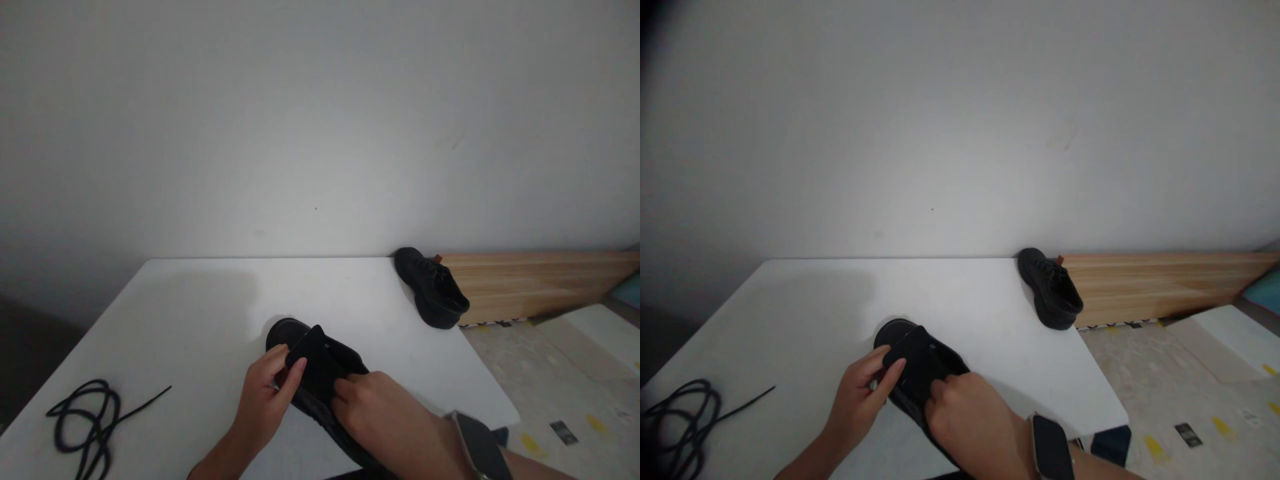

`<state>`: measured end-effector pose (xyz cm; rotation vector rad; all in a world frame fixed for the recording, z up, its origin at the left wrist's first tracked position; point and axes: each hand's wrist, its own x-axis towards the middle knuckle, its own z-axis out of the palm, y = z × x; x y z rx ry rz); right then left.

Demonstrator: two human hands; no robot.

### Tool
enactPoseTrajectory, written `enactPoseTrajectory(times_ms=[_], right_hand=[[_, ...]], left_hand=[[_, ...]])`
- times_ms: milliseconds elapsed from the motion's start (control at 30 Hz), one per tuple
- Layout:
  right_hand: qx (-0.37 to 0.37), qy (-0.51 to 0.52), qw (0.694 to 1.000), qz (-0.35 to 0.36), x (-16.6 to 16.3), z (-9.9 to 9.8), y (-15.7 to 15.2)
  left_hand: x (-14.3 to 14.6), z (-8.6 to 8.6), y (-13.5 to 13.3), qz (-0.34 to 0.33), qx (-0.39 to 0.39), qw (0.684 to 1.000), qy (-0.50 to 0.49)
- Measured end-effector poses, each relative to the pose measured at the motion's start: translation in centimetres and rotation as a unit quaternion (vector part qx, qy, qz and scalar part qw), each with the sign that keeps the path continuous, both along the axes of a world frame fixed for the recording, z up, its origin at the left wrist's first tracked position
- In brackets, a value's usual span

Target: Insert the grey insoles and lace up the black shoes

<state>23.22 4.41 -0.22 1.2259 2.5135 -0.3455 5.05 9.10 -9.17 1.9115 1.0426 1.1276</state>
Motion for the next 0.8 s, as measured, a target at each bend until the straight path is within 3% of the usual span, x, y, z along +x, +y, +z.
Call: enactPoseTrajectory(times_ms=[100, 233, 367, 567, 800], right_hand=[[-0.072, -0.024, 0.994, -0.081, -1.0, -0.9, 0.6], [-0.072, -0.020, 0.982, -0.174, -2.1, -1.0, 1.4], [-0.081, -0.010, 0.972, -0.219, -2.6, -0.5, 1.7], [-0.086, -0.004, 0.971, -0.225, -2.5, 0.0, 1.7], [-0.114, 0.029, 0.981, -0.157, -1.5, 0.1, 1.7]], left_hand=[[0.0, 0.3, 0.0, 0.000, 0.008, 1.000, 0.004], [0.0, 0.3, 0.1, -0.006, 0.003, 1.000, 0.005], [0.0, 0.3, 0.0, -0.014, -0.006, 1.000, 0.004], [-0.1, 0.4, 0.0, -0.013, -0.004, 1.000, 0.001], [0.0, 0.2, 0.2, -0.007, -0.003, 1.000, -0.002]])
